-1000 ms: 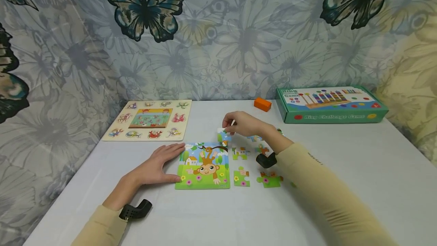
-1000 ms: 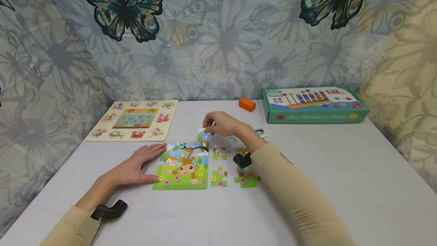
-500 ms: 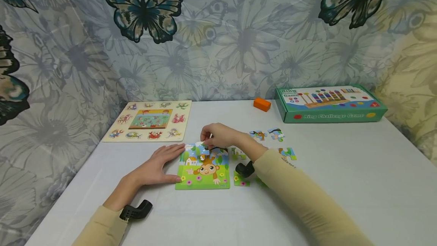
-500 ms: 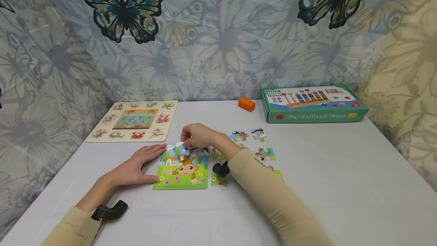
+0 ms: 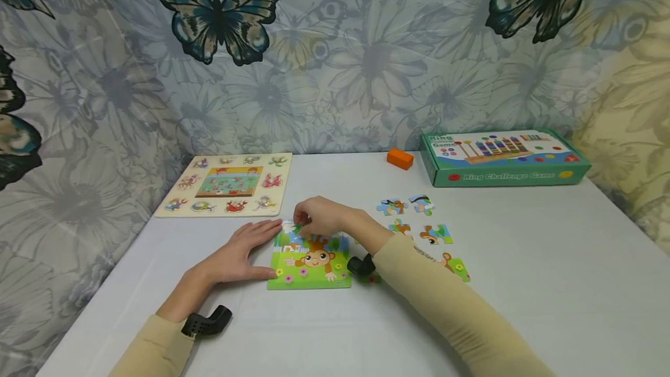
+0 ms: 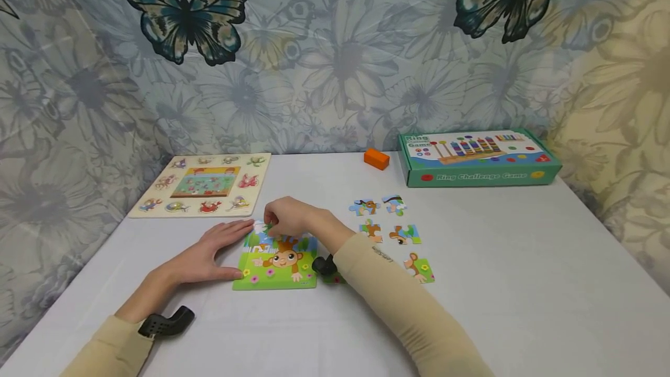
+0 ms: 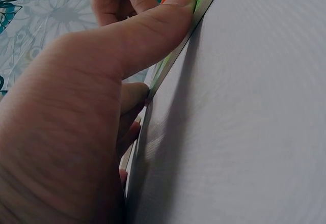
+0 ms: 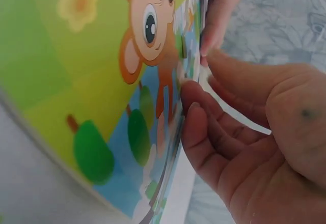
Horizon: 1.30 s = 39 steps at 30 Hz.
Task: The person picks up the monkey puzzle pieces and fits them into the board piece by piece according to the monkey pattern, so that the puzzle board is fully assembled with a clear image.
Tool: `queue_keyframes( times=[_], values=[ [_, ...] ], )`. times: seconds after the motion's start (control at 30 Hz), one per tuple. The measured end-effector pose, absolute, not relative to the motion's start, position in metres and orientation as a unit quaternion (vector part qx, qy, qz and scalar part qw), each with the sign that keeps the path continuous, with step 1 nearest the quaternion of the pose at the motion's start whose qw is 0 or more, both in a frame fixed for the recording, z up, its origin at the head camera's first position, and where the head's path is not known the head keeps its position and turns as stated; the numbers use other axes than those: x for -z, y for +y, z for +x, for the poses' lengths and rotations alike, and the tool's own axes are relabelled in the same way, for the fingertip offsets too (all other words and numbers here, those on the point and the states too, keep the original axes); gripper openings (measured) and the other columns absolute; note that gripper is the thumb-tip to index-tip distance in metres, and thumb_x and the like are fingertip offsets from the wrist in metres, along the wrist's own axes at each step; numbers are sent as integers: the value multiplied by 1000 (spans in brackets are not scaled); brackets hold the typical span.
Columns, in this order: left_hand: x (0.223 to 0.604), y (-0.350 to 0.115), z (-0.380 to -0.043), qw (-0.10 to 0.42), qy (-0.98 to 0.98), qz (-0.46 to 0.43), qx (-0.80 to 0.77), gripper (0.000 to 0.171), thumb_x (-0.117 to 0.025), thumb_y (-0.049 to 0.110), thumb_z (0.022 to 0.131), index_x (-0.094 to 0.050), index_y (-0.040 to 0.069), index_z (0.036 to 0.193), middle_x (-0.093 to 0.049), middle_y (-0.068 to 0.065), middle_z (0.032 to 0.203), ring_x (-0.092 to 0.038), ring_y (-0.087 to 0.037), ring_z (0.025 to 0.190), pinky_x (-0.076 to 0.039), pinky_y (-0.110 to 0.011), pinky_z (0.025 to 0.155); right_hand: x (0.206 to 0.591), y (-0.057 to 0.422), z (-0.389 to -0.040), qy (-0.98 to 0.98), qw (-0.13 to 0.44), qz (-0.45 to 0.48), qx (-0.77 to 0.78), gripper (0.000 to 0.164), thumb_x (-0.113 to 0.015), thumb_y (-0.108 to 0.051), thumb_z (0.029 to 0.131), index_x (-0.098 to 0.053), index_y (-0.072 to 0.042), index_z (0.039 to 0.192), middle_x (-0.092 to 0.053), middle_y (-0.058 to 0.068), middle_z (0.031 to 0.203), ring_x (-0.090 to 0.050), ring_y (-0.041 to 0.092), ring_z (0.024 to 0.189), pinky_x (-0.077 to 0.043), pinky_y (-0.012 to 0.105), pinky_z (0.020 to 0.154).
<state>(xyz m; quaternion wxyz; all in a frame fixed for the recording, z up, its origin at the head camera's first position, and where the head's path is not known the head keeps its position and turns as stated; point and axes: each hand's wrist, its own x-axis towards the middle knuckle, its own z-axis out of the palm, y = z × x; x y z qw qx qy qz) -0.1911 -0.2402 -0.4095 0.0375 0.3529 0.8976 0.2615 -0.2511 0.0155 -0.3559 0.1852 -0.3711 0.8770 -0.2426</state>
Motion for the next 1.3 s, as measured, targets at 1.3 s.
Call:
queue_keyframes(
  times=[1.3],
  values=[
    [407, -239, -189, 51, 902, 341, -260, 98, -82, 49, 79, -40, 5, 155, -33, -8, 162, -23, -37, 149, -7, -61, 117, 358, 15, -249, 897, 156, -362, 199, 39, -76, -32, 93, -66, -7, 122, -58, 1, 104, -54, 15, 93, -49, 26, 84]
  ],
)
